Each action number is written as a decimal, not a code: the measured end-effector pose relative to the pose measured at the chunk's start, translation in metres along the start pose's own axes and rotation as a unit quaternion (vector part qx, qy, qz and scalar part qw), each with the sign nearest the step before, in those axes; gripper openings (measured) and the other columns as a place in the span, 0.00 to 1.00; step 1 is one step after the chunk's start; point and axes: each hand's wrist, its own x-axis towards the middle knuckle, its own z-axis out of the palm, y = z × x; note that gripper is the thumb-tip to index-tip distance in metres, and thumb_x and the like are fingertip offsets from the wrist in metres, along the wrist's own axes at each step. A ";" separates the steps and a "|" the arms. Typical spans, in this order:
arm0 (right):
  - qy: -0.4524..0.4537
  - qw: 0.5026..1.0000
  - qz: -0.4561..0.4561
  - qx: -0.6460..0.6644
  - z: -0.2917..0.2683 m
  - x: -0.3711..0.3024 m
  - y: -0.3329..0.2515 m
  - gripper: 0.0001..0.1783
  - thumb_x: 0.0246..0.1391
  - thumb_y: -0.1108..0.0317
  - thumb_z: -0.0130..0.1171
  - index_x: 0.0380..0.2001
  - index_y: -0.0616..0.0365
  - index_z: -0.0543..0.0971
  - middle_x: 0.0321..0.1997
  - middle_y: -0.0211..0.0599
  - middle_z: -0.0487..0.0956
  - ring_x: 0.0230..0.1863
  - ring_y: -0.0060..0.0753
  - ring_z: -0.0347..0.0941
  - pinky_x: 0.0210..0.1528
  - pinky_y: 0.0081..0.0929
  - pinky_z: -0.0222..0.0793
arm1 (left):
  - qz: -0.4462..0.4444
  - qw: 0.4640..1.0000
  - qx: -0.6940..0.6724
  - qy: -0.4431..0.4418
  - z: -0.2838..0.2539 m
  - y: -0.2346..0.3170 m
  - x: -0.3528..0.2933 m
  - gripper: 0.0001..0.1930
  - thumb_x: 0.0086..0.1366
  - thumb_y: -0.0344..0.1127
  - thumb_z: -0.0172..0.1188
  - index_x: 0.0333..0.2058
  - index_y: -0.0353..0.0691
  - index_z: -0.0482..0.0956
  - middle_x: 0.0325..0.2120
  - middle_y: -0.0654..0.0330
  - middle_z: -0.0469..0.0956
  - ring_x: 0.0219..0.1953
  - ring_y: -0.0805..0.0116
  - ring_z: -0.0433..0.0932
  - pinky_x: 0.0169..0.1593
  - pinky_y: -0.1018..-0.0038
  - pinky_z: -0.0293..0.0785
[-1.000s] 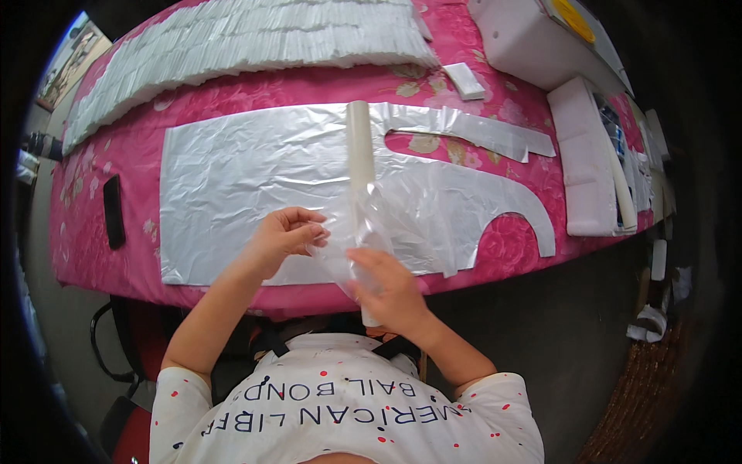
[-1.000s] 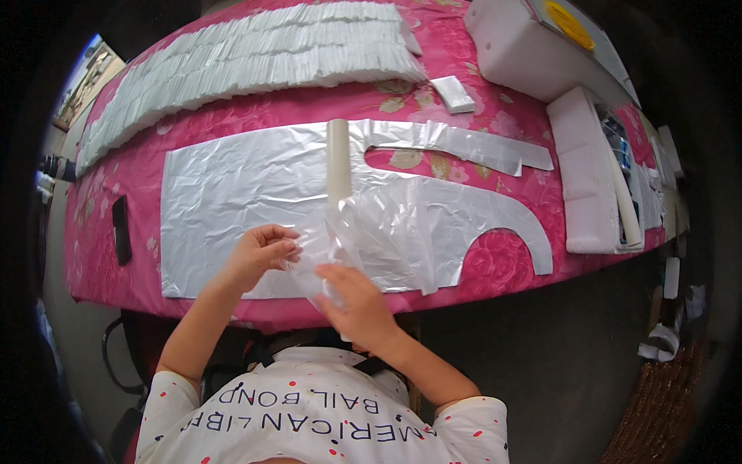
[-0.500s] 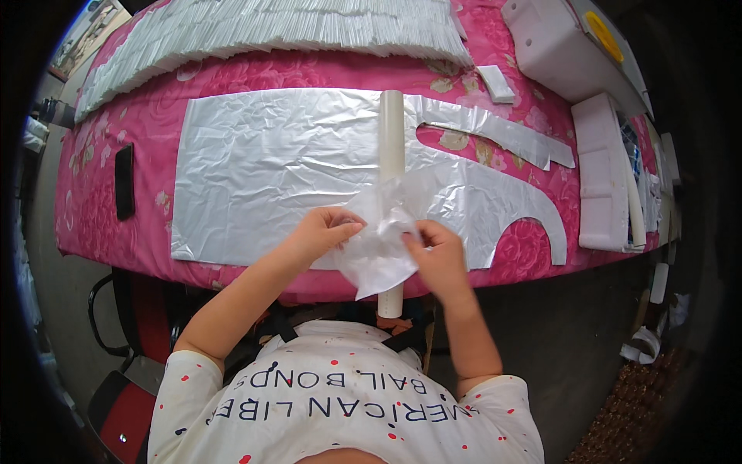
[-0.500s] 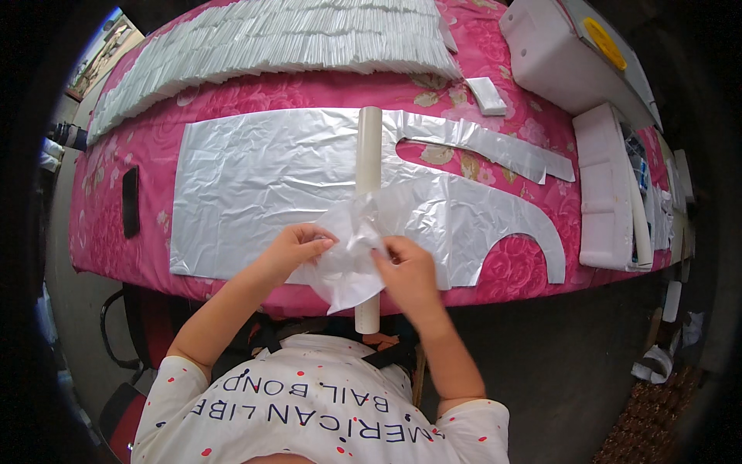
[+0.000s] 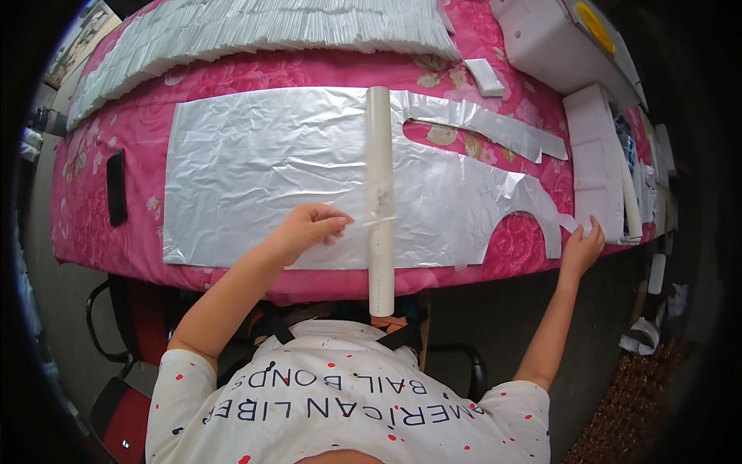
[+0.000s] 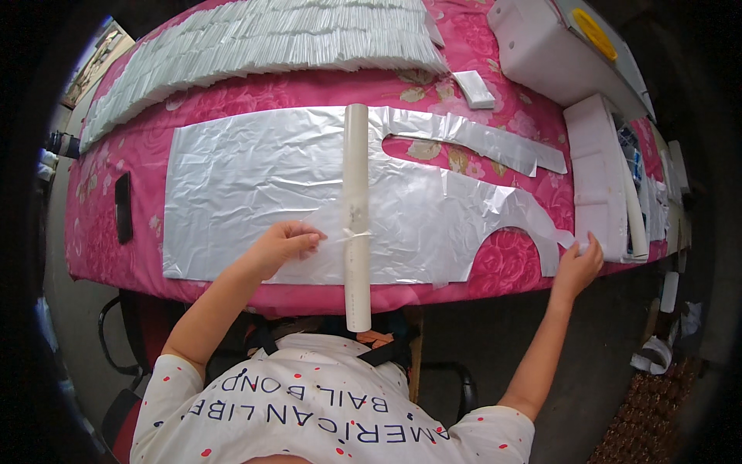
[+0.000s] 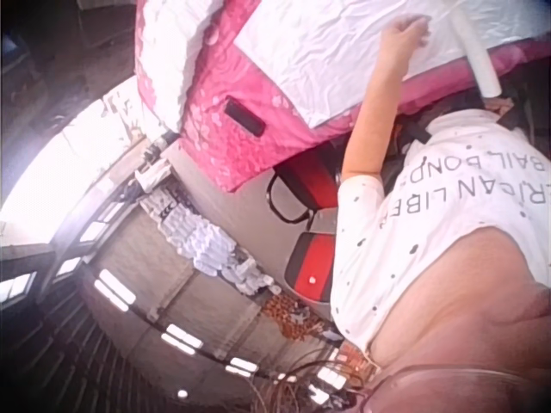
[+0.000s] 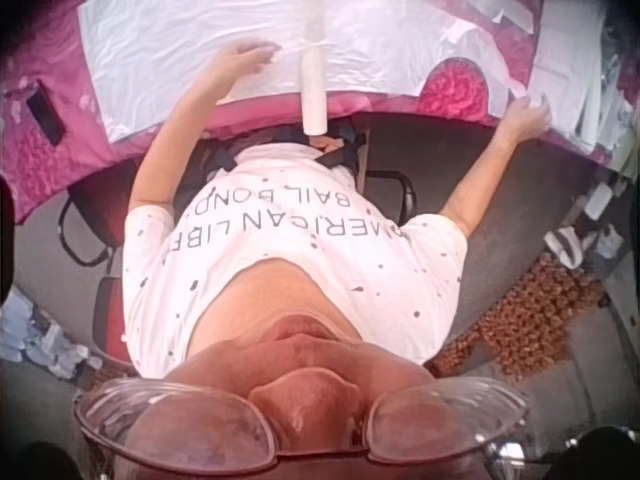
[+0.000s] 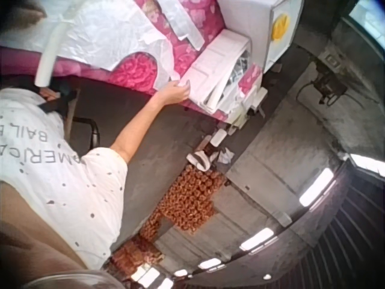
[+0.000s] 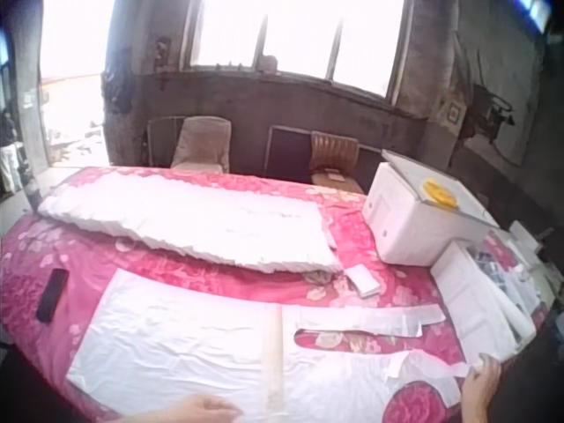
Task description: The person wraps small white rectangular items in clear plastic film on a pink floral tablecloth. They unroll the film, place an item on it, fold the film around the item, and set the wrapped unit aside. The process is repeated multiple times with items stacked on the table.
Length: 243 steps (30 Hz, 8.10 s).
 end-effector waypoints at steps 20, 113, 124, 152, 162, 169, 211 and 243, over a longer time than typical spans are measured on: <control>-0.676 0.588 0.099 0.434 -0.119 -0.140 -0.225 0.21 0.47 0.52 0.57 0.25 0.63 0.77 0.19 0.38 0.79 0.22 0.32 0.77 0.27 0.25 0.70 | 0.086 0.863 0.347 0.356 -0.196 0.005 -0.091 0.10 0.57 0.28 0.56 0.38 0.33 0.76 0.32 0.56 0.78 0.33 0.67 0.78 0.38 0.74 0.73; -0.311 0.743 -0.259 0.533 -0.082 -0.067 -0.268 0.27 0.43 0.72 0.59 0.50 0.60 0.70 0.57 0.46 0.66 0.60 0.52 0.58 0.60 0.40 0.56 | 0.199 0.946 -0.244 0.084 0.010 0.078 0.104 0.27 0.68 0.46 0.38 0.56 0.28 0.57 0.56 0.50 0.61 0.58 0.62 0.61 0.60 0.69 0.56; -0.348 0.707 -0.433 0.437 -0.033 -0.052 -0.248 0.33 0.51 0.47 0.48 0.56 0.55 0.65 0.64 0.43 0.58 0.66 0.49 0.47 0.65 0.43 0.42 | 0.223 0.951 -0.115 0.179 -0.019 0.088 0.092 0.21 0.66 0.38 0.45 0.51 0.27 0.62 0.47 0.47 0.71 0.48 0.61 0.73 0.51 0.71 0.70; -0.282 0.705 -0.348 0.550 -0.104 -0.131 -0.613 0.36 0.49 0.62 0.52 0.59 0.64 0.56 0.65 0.54 0.49 0.67 0.53 0.42 0.66 0.47 0.33 | 0.067 0.723 0.413 0.550 -0.111 -0.090 -0.164 0.41 0.45 0.39 0.68 0.55 0.31 0.56 0.32 0.51 0.71 0.36 0.51 0.72 0.42 0.62 0.70; -0.553 -0.046 0.250 0.793 -0.104 -0.072 -0.564 0.30 0.45 0.68 0.59 0.49 0.60 0.57 0.30 0.37 0.70 0.28 0.27 0.70 0.32 0.28 0.73 | 0.244 0.804 -0.530 -0.113 -0.073 -0.075 -0.151 0.37 0.56 0.48 0.54 0.56 0.24 0.54 0.42 0.43 0.72 0.34 0.64 0.76 0.34 0.73 0.77; -0.483 0.238 0.226 0.812 -0.097 -0.030 -0.481 0.31 0.43 0.68 0.60 0.49 0.65 0.59 0.32 0.39 0.70 0.30 0.28 0.71 0.33 0.28 0.73 | 0.096 0.962 -0.255 -0.030 -0.069 -0.048 -0.114 0.34 0.58 0.46 0.54 0.56 0.28 0.57 0.40 0.46 0.73 0.31 0.68 0.75 0.33 0.74 0.73; -0.718 0.414 -0.060 0.556 0.043 0.028 -0.356 0.12 0.53 0.60 0.57 0.29 0.58 0.76 0.21 0.23 0.73 0.22 0.13 0.68 0.23 0.12 0.61 | -0.127 0.920 -0.342 -0.146 -0.045 -0.104 -0.120 0.41 0.45 0.55 0.62 0.49 0.25 0.66 0.16 0.59 0.71 0.15 0.74 0.69 0.19 0.80 0.67; -0.377 0.743 0.089 0.545 0.172 0.091 -0.260 0.13 0.52 0.61 0.58 0.30 0.62 0.79 0.19 0.26 0.74 0.20 0.15 0.67 0.22 0.15 0.63 | -0.270 0.916 -0.134 -0.266 -0.113 -0.142 -0.183 0.32 0.47 0.34 0.68 0.51 0.32 0.67 0.39 0.61 0.76 0.44 0.71 0.72 0.50 0.74 0.67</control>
